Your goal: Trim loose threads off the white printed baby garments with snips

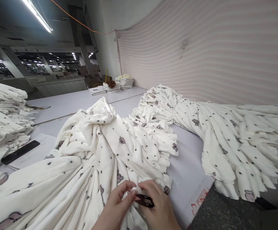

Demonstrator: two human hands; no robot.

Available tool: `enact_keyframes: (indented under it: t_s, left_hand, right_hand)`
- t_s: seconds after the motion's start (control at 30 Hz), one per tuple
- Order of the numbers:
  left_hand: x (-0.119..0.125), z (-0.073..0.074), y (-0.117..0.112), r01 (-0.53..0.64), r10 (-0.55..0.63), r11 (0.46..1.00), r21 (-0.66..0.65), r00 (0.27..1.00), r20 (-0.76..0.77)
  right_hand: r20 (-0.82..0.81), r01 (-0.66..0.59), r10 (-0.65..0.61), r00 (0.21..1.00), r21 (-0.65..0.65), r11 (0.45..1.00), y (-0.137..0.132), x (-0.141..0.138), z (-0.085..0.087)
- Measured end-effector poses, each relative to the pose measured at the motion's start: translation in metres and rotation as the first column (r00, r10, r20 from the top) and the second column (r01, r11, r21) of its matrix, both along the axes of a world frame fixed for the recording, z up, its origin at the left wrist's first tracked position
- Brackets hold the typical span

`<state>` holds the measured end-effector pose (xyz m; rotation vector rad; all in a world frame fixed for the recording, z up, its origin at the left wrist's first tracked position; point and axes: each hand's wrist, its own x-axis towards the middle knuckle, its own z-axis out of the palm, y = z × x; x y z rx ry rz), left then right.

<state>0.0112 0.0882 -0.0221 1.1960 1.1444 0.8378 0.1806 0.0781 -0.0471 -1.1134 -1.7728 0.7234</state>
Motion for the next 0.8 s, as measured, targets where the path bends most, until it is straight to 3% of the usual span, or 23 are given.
enact_keyframes:
  t_s: [0.23, 0.4, 0.6, 0.7, 0.8]
  left_hand:
    - [0.003, 0.003, -0.005, 0.044, -0.020, 0.993, 0.108, 0.977, -0.213]
    - [0.007, 0.003, -0.006, 0.000, 0.007, 0.999, 0.054, 0.990, -0.143]
    - [0.006, 0.005, -0.006, -0.057, 0.065, 0.997, 0.055, 0.987, -0.149]
    - [0.007, 0.006, -0.006, 0.006, 0.007, 0.997, 0.079, 0.987, -0.160]
    - [0.006, 0.007, -0.005, 0.052, -0.040, 0.996, 0.069, 0.985, -0.167]
  right_hand:
    - [-0.080, 0.098, -0.110, 0.991, -0.148, 0.984, 0.002, -0.010, 0.000]
    - [-0.173, 0.104, -0.146, 0.974, -0.231, 0.967, 0.002, -0.013, 0.003]
    - [-0.149, 0.068, -0.117, 0.982, -0.297, 0.952, -0.007, 0.008, -0.004]
    - [-0.102, 0.021, -0.063, 0.993, -0.373, 0.928, -0.006, 0.015, -0.002]
    - [-0.165, -0.087, 0.014, 0.986, -0.442, 0.893, -0.001, 0.016, 0.010]
